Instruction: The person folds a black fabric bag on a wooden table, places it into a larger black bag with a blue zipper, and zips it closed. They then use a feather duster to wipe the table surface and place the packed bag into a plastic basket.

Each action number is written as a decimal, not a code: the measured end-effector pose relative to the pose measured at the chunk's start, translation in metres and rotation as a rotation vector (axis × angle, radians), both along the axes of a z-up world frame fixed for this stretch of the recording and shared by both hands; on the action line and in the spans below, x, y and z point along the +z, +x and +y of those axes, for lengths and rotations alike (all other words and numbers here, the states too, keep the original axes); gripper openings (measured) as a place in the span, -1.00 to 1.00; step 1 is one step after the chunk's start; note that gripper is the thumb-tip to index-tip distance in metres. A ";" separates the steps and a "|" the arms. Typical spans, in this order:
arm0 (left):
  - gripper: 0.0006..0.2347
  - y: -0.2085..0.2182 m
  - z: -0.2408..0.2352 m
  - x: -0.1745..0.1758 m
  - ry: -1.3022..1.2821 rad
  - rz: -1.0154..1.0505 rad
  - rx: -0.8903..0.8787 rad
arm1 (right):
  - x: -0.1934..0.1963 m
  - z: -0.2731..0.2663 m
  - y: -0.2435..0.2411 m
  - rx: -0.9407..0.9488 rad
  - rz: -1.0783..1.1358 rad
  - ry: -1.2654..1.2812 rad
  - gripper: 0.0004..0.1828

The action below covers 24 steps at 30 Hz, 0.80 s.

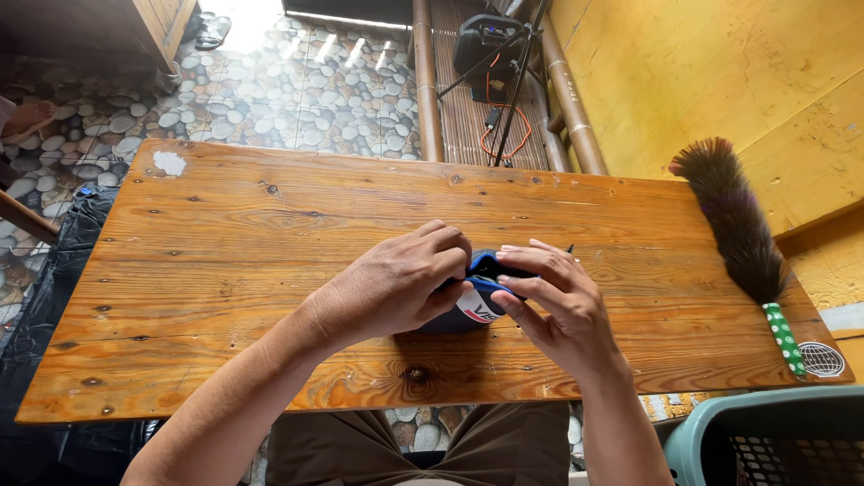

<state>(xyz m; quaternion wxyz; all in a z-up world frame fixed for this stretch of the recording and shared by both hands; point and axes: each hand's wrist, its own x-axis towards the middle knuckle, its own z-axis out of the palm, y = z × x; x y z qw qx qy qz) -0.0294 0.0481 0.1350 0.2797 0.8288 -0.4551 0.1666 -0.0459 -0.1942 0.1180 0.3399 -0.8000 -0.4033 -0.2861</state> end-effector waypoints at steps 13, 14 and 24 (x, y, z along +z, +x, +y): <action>-0.86 -0.001 0.001 -0.004 -0.048 -0.009 -0.020 | -0.014 0.000 0.005 0.004 0.211 0.165 -0.94; -0.86 -0.001 0.001 -0.004 -0.047 -0.010 -0.020 | -0.016 0.001 0.005 0.004 0.211 0.165 -0.94; -0.84 -0.015 0.001 -0.003 -0.231 0.057 0.035 | -0.024 0.006 0.008 0.001 0.103 0.227 -0.65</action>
